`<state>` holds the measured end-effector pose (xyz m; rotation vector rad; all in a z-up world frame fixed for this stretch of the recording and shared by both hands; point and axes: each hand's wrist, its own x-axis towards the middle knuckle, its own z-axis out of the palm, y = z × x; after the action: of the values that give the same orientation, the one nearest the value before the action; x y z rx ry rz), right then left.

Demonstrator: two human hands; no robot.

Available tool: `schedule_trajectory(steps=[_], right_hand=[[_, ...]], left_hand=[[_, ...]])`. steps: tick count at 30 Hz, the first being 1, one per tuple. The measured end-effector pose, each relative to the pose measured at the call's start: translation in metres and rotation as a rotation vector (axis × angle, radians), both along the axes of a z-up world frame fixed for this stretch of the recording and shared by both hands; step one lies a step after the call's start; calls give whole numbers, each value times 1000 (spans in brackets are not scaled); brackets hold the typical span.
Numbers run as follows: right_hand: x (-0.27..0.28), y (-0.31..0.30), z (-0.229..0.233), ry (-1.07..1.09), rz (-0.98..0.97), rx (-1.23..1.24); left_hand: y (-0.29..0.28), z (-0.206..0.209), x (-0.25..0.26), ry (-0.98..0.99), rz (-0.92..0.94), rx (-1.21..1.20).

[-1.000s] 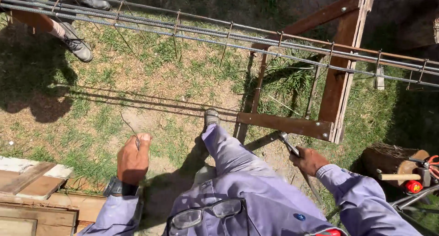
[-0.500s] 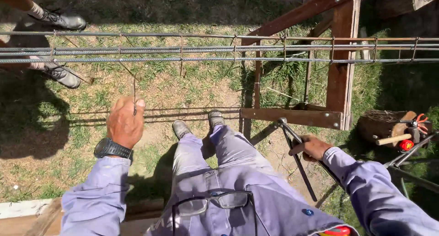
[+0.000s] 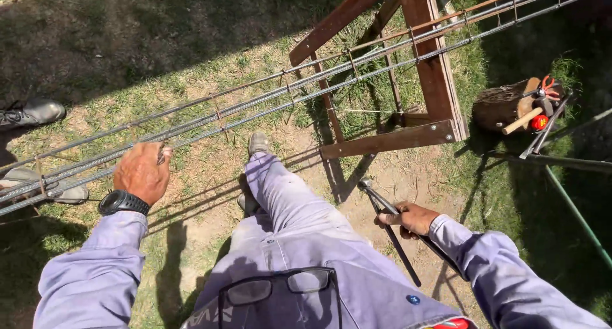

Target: The person uses a rebar tying tool to twist and secure wire ties around a grid of steel rebar rods. They repeatedly position the tool, rotate the handle to tighten the wire, and move along the rebar structure to secure multiple intersections.

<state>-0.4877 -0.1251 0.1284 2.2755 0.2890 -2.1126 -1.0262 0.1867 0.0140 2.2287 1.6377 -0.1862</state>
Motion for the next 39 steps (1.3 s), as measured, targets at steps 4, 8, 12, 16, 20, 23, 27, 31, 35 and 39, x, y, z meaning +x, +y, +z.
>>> schedule_trajectory(steps=[4, 8, 12, 16, 20, 23, 27, 31, 35, 39], right_hand=[[-16, 46, 14, 32, -124, -8], [-15, 95, 5, 35, -216, -10], [9, 133, -19, 44, -173, -62], [40, 165, -51, 15, -16, -89], [28, 241, -17, -61, 68, -146], [35, 270, -18, -82, 47, -195], [61, 271, -70, -122, 145, -188], [27, 307, -26, -187, 66, -233], [77, 256, -89, -171, -42, -262], [84, 272, -100, -204, -60, -297]], left_hand=[[19, -26, -8, 97, -94, -163], [37, -17, 10, 109, -103, -291], [51, -7, 22, 79, -107, -421], [61, -13, 35, -10, -128, -571], [66, -48, 23, 64, -130, -789], [78, -26, 35, 33, -152, -876], [75, -28, 21, -118, -248, -832], [52, -83, 12, -208, -296, -833], [33, -139, 2, -74, -175, -856], [78, -63, 21, -86, -216, -893]])
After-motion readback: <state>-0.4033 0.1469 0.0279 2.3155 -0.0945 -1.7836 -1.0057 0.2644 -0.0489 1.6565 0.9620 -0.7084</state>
